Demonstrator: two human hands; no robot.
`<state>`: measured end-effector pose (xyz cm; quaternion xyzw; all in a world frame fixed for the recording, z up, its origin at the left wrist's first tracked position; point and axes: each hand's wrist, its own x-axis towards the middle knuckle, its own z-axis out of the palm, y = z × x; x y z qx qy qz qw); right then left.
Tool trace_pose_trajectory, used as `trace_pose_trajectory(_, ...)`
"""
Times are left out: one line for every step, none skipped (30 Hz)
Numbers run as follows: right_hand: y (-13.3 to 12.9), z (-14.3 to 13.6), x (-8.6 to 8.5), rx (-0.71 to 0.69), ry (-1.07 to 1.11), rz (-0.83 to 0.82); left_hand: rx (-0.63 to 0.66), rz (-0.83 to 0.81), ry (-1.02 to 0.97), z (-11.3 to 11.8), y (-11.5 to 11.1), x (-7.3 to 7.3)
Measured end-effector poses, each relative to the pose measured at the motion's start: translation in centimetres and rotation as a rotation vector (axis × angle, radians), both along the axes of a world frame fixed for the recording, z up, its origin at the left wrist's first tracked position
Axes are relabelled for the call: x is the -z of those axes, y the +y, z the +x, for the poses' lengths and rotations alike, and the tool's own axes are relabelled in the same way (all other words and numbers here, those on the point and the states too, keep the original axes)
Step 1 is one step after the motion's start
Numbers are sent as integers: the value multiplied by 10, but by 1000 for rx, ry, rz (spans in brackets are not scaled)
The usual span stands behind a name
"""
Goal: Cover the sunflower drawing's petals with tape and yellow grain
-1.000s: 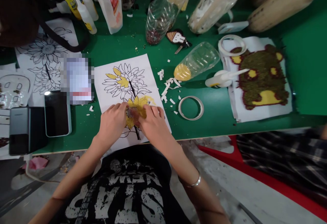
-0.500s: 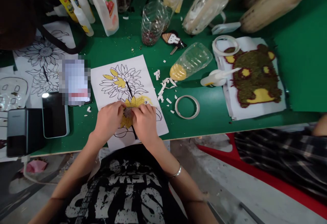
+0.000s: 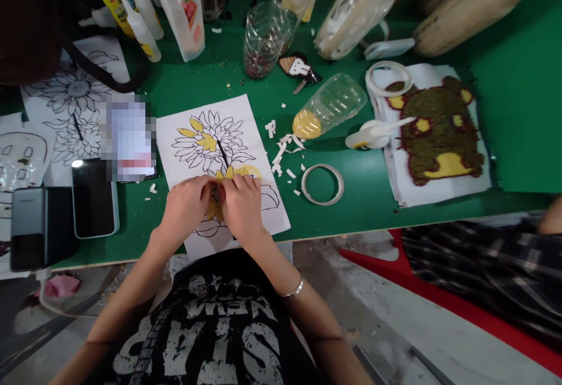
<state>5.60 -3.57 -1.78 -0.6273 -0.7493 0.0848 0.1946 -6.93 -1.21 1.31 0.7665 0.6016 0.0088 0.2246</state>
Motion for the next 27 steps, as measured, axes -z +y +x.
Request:
trace_pose_trajectory(1,0,0,-4,-7,-10,13,4,2,-1,0,-1)
trace_pose_trajectory(1,0,-1,-5,-11,-17,26,8,3,-1,0,-1)
trace_pose_trajectory(1,-1,-1,-5,-12,-21,41,12,5,-2,-1,-2)
trace_pose_trajectory(2,-1,0,-4,-12,-22,57,16,6,-2,-1,-2)
trace_pose_trajectory(2,-1,0,-3,-10,-21,71,20,6,-3,-1,-3)
trace_pose_trajectory(3,-1,0,-3,-6,-18,85,23,7,-4,-1,-3)
trace_pose_trajectory(3,-1,1,-3,-2,-16,97,26,7,-4,-1,-3)
trace_pose_trajectory(4,-1,1,-6,3,-15,105,27,8,-5,-1,-3)
trace_pose_trajectory(5,-1,1,-8,7,-14,111,28,9,-5,-1,-3)
trace_pose_trajectory(6,0,1,-10,12,-14,114,27,11,-5,-1,-2)
trace_pose_trajectory(8,0,1,-10,20,-15,115,25,13,-6,0,-2)
trace_pose_trajectory(9,0,1,-9,30,-17,115,22,16,-6,1,-2)
trace_pose_trajectory(11,0,0,-7,42,-19,114,17,18,-5,1,-2)
trace_pose_trajectory(12,0,-1,-2,58,-19,112,13,21,-5,2,-1)
trace_pose_trajectory(13,0,-1,6,77,-16,108,9,23,-5,3,-1)
trace_pose_trajectory(14,0,-2,14,100,-11,104,5,25,-4,4,-1)
trace_pose_trajectory(15,1,-2,22,123,-4,99,1,27,-4,4,-1)
trace_pose_trajectory(16,2,-3,25,143,3,95,-3,27,-4,5,-1)
trace_pose_trajectory(16,4,-3,19,153,7,92,-8,27,-3,5,-1)
trace_pose_trajectory(17,5,-2,0,152,9,89,-12,27,-3,5,-1)
trace_pose_trajectory(17,8,-2,-32,137,9,87,-17,26,-3,5,-2)
trace_pose_trajectory(17,10,-1,-72,113,8,84,-22,24,-3,6,-2)
trace_pose_trajectory(18,12,-1,-113,87,7,83,-27,23,-3,6,-2)
trace_pose_trajectory(18,13,-1,-149,62,7,81,-31,21,-3,6,-2)
trace_pose_trajectory(18,14,-1,-175,40,10,80,-35,19,-3,6,-2)
trace_pose_trajectory(18,14,-1,-192,20,13,77,-38,16,-3,6,-2)
trace_pose_trajectory(18,14,-2,-202,2,19,75,-41,14,-3,6,-2)
